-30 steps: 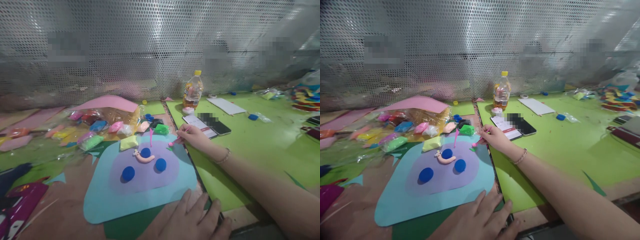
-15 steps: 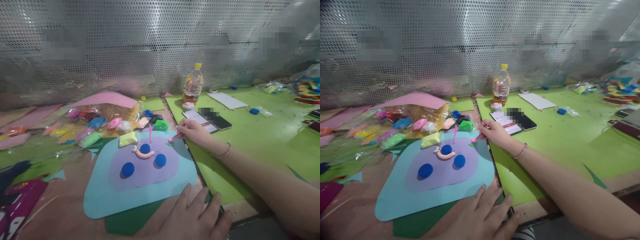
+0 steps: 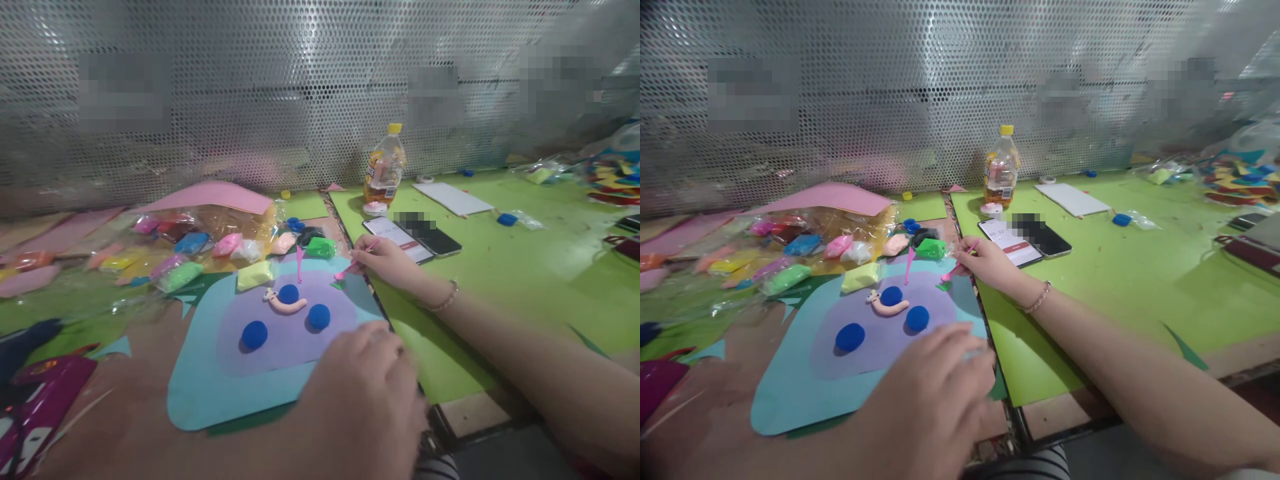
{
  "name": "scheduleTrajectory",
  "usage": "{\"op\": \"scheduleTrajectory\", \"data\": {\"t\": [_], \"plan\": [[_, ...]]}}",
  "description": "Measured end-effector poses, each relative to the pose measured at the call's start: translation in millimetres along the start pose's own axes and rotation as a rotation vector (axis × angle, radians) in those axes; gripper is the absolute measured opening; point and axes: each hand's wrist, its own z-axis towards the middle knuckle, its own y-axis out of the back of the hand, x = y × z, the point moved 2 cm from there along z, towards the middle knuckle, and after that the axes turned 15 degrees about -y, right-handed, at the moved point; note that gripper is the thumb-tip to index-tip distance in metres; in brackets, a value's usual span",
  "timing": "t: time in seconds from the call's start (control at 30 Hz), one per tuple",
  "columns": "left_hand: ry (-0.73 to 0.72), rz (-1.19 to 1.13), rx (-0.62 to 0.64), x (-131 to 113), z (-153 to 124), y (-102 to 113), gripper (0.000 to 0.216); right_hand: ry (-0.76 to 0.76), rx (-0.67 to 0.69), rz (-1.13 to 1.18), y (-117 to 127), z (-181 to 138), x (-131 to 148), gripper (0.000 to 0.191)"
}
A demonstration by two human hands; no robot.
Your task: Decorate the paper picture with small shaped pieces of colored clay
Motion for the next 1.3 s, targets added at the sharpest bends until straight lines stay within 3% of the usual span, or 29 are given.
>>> {"op": "scheduleTrajectory", "data": {"t": [0.13,0.27,0.4,0.8,1.3], "plan": [[0.299,0.133,0.141,44,3,16,0.036,0.048,-0.004,-0.044,-1,-1,1,0.018],[0.302,0.045,0.209,78,-2,7,0.042,0.071,0.002,-0.044,0,0,0,0.016],[0.301,0.036,0.203,93,-5,1,0.044,0.089,0.011,-0.057,1,3,-2,0.016],[0.248,0.135,0.226,90,-12,-10,0.056,0.075,0.007,-0.042,0,3,-3,0.019],[0.25,0.16,0.171,87,-12,-18,0.051,0.093,-0.025,-0.048,-2,-1,0,0.017]]}}
